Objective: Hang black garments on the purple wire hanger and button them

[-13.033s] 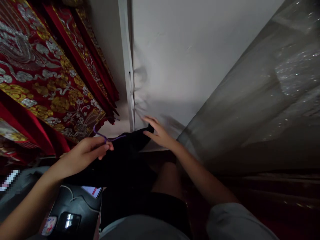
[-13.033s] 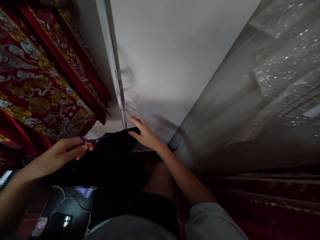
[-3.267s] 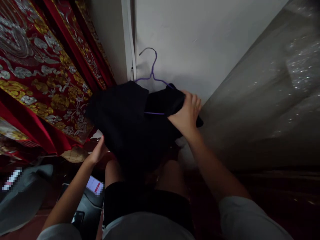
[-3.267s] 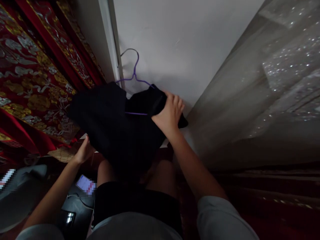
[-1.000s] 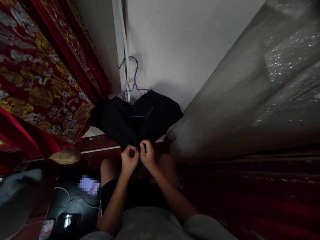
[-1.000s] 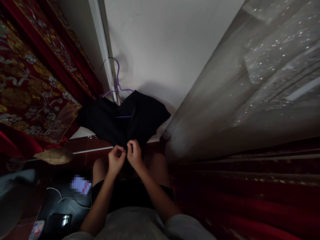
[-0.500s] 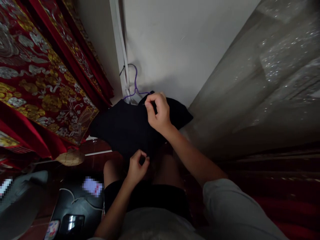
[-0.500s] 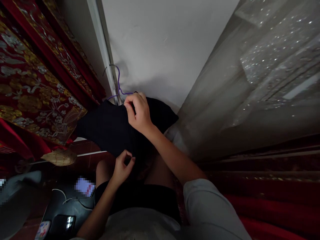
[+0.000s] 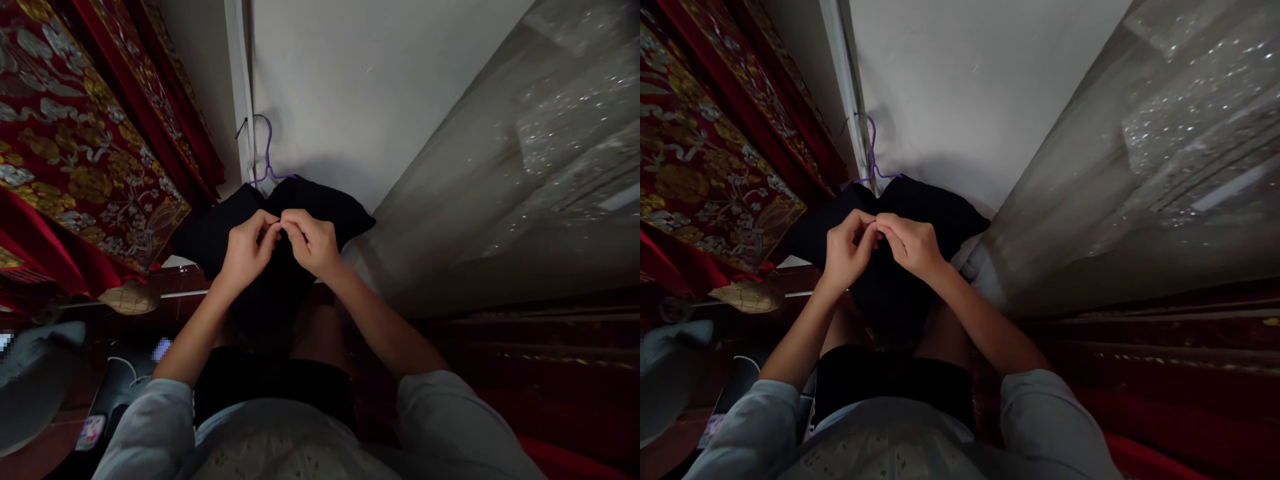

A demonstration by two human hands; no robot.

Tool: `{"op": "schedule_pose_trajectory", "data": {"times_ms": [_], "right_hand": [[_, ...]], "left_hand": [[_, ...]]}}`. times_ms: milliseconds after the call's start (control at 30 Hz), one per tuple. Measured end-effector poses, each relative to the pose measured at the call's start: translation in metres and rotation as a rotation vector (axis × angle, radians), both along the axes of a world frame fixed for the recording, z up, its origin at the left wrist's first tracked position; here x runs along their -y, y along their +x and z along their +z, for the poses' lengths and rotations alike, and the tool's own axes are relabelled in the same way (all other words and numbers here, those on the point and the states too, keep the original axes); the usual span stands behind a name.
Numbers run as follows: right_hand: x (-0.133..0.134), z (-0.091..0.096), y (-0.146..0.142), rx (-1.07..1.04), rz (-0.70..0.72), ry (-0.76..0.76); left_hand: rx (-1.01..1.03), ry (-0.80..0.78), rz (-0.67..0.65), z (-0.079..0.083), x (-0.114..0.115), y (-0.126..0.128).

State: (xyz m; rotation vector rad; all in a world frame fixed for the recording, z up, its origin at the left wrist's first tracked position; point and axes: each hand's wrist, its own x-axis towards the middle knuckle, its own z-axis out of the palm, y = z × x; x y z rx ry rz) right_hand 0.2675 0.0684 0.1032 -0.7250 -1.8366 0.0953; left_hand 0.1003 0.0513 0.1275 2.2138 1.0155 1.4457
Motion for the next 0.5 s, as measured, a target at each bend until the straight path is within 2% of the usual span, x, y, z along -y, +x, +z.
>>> {"op": "schedule_pose_trajectory", "data": {"times_ms": [100,200,267,333,400,433,500], "right_hand": [[-0.011,-0.024,-0.004,0.045,0.006,0.020],[-0.016,-0.064,-0.012,0.091,0.038,-0.010],[-0.011,-0.092,-0.017,0.145,0.090,-0.065],[0.000,-0.115,-0.022,0.200,0.161,-0.153],[0.013,-0.132,-0.025,0.219,0.231,-0.244],[0.019,-0.138,-0.026,0.213,0.262,-0.285],[0.029,-0.146,-0.027,0.187,0.311,-0.357]], "left_hand": [[0.149,-0.024,0.034,-0.004,0.006,0.008],[0.350,-0.009,0.084,0.006,0.000,0.000],[0.503,0.040,0.168,0.013,-0.013,-0.022],[0.670,0.095,0.286,0.013,-0.030,-0.059],[0.874,0.075,0.398,-0.001,-0.044,-0.100],[1.004,0.026,0.436,-0.015,-0.048,-0.119],[1.204,-0.168,0.473,-0.050,-0.047,-0.143]]}}
